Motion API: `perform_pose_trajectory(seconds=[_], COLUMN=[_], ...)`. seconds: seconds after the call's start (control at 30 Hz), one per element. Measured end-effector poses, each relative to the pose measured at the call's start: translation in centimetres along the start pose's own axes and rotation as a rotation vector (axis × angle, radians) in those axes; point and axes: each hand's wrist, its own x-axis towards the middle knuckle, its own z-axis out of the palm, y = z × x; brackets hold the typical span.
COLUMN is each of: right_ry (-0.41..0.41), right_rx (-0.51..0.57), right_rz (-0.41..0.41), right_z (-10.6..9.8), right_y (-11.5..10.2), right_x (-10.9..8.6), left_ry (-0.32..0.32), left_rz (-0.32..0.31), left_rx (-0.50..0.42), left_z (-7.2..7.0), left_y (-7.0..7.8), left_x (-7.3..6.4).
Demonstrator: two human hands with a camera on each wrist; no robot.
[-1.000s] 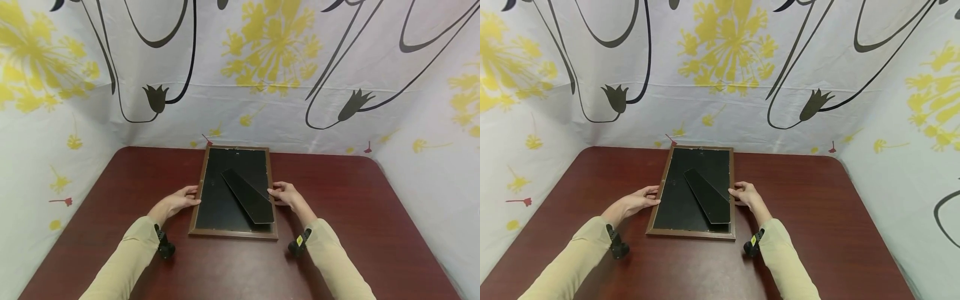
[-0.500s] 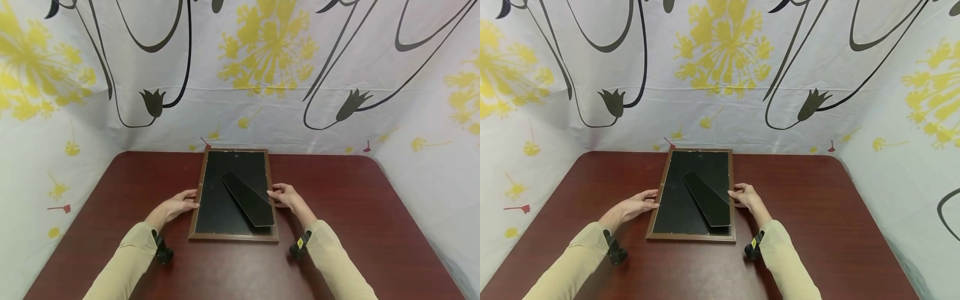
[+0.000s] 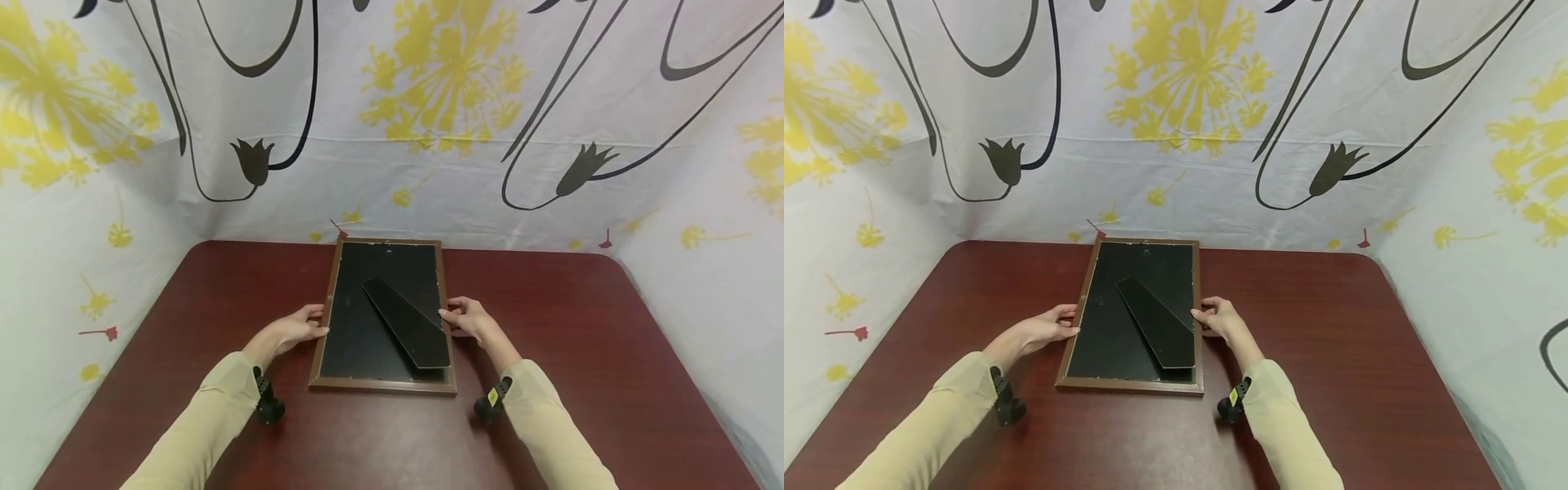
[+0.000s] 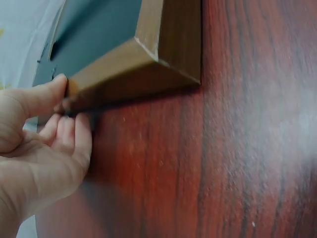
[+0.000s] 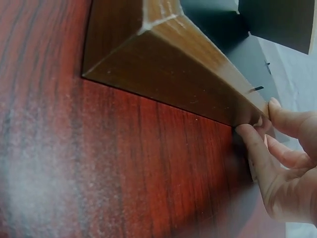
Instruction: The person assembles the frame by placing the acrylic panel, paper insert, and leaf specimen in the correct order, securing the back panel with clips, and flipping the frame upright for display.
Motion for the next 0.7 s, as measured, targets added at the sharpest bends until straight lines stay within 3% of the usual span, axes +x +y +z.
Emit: perform_pose_trajectory(seconds=[0.13,0.4,0.53,0.7], right_ry=[-0.007,-0.002,0.003,-0.001], right_rx=[-0.001,-0.007,0.0,0.001], right_rz=[-0.001,-0.011,-0.016,0.004], right_z=[-0.2,-0.3,-0.3,0.0], right_y=[-0.3,-0.9,-0.8,-0.3], right_x=[-0.1,-0.1,0.1,0.0], left_ry=[0.025,0.139,0.125,0.072], left_rz=[-0.045,-0.078,-0.079,-0.075], left_rx=[0.017,0.106,0.062,-0.047], left_z=[0.7,2.0,1.9,0.6], left_y=[0.8,2.2,2.4,1.8], left_x=[0.1,0.4,0.5,0.7])
